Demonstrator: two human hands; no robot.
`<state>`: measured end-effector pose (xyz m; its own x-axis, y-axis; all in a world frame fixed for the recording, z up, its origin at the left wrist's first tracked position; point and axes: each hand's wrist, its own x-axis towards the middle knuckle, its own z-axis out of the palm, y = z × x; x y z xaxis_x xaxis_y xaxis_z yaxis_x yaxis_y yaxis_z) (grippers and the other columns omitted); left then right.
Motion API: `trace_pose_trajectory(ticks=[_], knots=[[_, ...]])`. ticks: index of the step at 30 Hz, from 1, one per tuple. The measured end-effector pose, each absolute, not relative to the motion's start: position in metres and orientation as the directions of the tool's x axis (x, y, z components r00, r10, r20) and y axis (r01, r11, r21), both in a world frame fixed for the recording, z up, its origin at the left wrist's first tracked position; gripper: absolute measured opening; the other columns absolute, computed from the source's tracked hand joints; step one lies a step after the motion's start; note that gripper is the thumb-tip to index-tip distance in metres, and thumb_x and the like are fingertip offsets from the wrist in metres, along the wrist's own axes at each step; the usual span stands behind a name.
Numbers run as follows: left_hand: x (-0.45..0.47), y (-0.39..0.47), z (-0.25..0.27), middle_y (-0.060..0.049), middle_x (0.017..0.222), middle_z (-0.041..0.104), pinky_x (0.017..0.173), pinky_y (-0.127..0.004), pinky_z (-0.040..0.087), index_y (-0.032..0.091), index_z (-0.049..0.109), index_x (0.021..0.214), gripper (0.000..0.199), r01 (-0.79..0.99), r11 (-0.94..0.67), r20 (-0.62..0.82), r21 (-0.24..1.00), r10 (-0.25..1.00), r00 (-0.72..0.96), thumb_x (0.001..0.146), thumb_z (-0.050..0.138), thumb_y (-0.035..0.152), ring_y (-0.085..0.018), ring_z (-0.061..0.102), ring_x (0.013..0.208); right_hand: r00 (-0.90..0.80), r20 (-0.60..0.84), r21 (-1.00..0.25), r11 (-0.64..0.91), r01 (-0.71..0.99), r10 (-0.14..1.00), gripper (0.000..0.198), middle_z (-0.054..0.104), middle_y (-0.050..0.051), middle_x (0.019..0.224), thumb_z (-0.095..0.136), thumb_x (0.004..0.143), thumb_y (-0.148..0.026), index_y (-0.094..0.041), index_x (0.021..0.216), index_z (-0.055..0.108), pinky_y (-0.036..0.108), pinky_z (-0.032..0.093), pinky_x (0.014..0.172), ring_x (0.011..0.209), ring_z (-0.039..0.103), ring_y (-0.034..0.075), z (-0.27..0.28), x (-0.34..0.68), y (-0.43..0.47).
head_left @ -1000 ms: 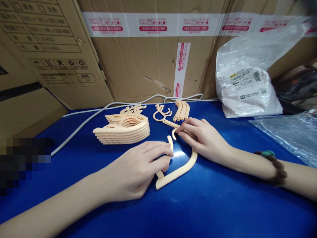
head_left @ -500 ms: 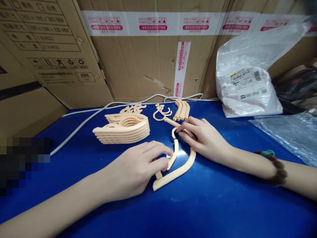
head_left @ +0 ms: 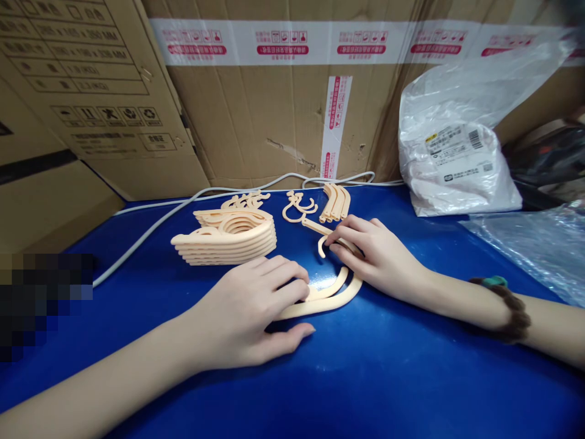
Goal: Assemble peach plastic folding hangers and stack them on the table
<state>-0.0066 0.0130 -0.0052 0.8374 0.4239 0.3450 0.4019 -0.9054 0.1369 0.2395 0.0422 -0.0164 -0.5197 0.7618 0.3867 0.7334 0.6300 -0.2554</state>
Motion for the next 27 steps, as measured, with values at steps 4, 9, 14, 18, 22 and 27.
trace_pose_trajectory(ticks=[4,9,14,18,22,27], knots=[[-0.0048,0.0141,-0.0052,-0.003,0.104,0.064,0.076,-0.031,0.043,0.016,0.057,0.093,0.01,0.412,-0.9,0.342,0.143,0.435,0.833,0.089,0.059,0.026,-0.018,0.058,0.089,-0.518,0.383,-0.253,0.626,0.737,0.765,0.015,0.061,0.002,0.093,0.05,0.094,-0.021,-0.023,0.097,0.064,0.034,0.033,0.077,0.088,0.057,0.018,-0.0172,0.2397,0.0427],[-0.0045,0.0148,-0.0057,-0.004,0.103,0.064,0.075,-0.03,0.043,0.016,0.057,0.093,0.007,0.395,-0.907,0.346,0.147,0.421,0.839,0.092,0.054,0.022,-0.018,0.058,0.09,-0.528,0.379,-0.247,0.633,0.734,0.76,0.015,0.06,0.002,0.094,0.049,0.095,-0.022,-0.023,0.097,0.063,0.034,0.033,0.077,0.089,0.056,0.018,-0.0164,0.2399,0.0423],[-0.0047,0.0141,-0.0062,-0.004,0.104,0.064,0.077,-0.03,0.043,0.015,0.058,0.094,0.007,0.387,-0.911,0.34,0.143,0.413,0.845,0.093,0.051,0.018,-0.018,0.057,0.091,-0.539,0.358,-0.23,0.631,0.741,0.763,0.015,0.059,0.003,0.092,0.048,0.095,-0.023,-0.022,0.096,0.063,0.034,0.033,0.077,0.086,0.056,0.019,-0.0161,0.2402,0.0424],[-0.0039,0.0142,-0.0061,-0.004,0.104,0.063,0.078,-0.03,0.043,0.015,0.058,0.094,0.008,0.386,-0.911,0.338,0.145,0.412,0.846,0.093,0.05,0.018,-0.017,0.057,0.091,-0.545,0.355,-0.228,0.635,0.738,0.76,0.014,0.059,0.003,0.092,0.049,0.095,-0.024,-0.022,0.097,0.063,0.034,0.033,0.077,0.086,0.056,0.018,-0.0164,0.24,0.0431],[-0.0038,0.0148,-0.0056,-0.005,0.104,0.063,0.078,-0.029,0.043,0.015,0.058,0.094,0.009,0.385,-0.91,0.335,0.151,0.414,0.846,0.093,0.049,0.017,-0.017,0.056,0.091,-0.551,0.356,-0.229,0.643,0.731,0.754,0.015,0.058,0.003,0.091,0.048,0.095,-0.024,-0.022,0.097,0.063,0.033,0.033,0.076,0.086,0.056,0.018,-0.0163,0.24,0.0433],[-0.0044,0.0152,-0.0061,-0.005,0.105,0.062,0.076,-0.03,0.043,0.016,0.058,0.095,0.009,0.397,-0.907,0.328,0.141,0.422,0.845,0.093,0.049,0.017,-0.018,0.056,0.09,-0.592,0.359,-0.232,0.683,0.692,0.722,0.016,0.06,0.004,0.096,0.047,0.096,-0.022,-0.02,0.097,0.062,0.033,0.034,0.078,0.089,0.056,0.018,-0.0163,0.2404,0.0437]])
